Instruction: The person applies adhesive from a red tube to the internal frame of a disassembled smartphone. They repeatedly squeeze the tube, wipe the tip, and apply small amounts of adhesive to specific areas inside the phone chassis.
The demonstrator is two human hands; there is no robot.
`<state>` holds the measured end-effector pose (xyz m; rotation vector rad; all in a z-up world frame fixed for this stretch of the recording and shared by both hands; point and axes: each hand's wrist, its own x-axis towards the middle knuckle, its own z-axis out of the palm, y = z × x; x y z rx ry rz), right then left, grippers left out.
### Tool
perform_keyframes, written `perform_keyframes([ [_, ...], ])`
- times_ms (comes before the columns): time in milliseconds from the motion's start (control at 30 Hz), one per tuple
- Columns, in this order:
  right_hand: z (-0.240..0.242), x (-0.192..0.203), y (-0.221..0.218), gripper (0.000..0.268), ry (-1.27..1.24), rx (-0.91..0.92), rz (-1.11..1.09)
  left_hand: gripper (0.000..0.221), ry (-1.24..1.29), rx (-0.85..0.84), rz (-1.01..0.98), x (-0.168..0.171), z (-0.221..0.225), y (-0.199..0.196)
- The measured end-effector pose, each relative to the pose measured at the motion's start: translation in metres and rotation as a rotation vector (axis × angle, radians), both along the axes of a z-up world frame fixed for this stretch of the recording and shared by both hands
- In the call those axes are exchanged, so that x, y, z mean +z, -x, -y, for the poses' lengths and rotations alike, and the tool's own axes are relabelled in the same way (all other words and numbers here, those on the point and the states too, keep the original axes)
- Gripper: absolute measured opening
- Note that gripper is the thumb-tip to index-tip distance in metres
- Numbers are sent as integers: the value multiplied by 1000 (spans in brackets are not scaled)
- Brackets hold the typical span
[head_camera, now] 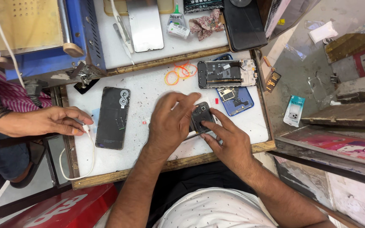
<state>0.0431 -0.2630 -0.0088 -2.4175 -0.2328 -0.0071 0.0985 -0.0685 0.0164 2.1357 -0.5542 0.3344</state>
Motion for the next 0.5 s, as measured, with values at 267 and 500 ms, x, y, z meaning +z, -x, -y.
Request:
perform_keyframes([
  [267,-7,10,-5,40,209,117,146,47,177,-75,-237,7,-3,0],
  [500,-11,11,-4,43,252,115,116,46,80,12,-119,-2,-3,0],
])
